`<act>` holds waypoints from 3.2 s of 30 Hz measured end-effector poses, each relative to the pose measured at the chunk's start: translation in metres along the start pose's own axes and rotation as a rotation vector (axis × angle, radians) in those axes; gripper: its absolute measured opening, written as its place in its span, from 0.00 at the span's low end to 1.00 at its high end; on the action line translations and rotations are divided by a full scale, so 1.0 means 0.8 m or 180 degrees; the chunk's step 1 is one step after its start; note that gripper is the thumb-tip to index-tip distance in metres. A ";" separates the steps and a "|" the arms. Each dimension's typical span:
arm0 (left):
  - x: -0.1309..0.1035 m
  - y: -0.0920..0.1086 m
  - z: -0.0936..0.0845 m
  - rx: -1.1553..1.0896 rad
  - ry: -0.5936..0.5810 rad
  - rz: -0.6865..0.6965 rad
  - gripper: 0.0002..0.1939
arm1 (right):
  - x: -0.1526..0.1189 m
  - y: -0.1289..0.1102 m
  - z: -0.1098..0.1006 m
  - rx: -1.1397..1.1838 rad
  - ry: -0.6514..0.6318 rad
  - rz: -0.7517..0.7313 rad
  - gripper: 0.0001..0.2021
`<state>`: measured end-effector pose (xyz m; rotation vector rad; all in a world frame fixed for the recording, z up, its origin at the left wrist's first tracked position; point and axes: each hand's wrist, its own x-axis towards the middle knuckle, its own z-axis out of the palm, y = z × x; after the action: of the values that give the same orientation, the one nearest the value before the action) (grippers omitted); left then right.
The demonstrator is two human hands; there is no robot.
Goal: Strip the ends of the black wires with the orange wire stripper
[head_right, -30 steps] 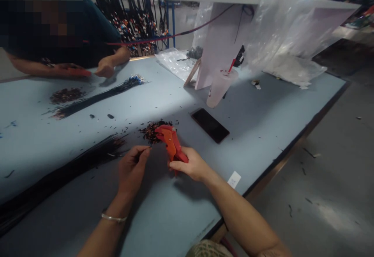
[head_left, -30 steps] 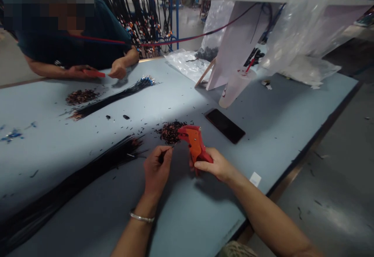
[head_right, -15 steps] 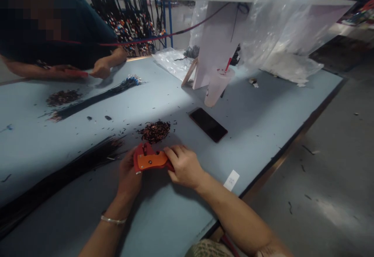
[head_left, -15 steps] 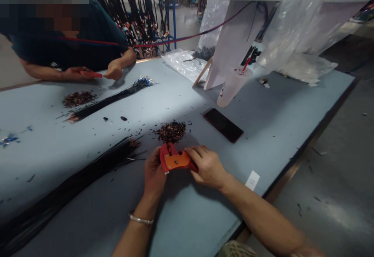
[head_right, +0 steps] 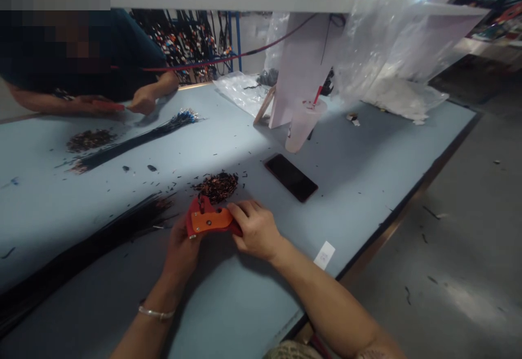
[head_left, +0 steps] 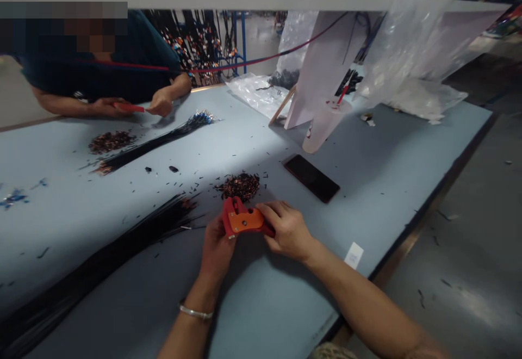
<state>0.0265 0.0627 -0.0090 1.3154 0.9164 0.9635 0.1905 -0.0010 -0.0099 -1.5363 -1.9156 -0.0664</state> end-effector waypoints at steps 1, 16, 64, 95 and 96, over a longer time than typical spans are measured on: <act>0.000 0.001 0.000 -0.0005 0.0006 0.0000 0.12 | 0.001 0.000 0.000 -0.0005 -0.0032 0.0011 0.21; 0.002 0.003 0.003 -0.0013 0.0205 -0.0185 0.10 | 0.007 -0.004 0.002 -0.0594 -0.0552 0.0329 0.14; 0.014 0.008 -0.013 0.1349 0.1250 0.0102 0.12 | 0.045 -0.012 -0.006 0.5659 -0.1237 0.3429 0.14; 0.006 0.012 -0.009 0.1659 0.0878 0.0403 0.10 | 0.004 -0.014 0.007 0.5333 -0.1372 0.2756 0.21; 0.006 0.011 -0.008 0.1588 0.0811 0.0387 0.10 | 0.003 -0.015 0.007 0.5211 -0.1369 0.2689 0.21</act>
<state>0.0215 0.0695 -0.0006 1.7061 1.3452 1.0522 0.1770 0.0001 -0.0084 -0.9244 -0.7215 1.7803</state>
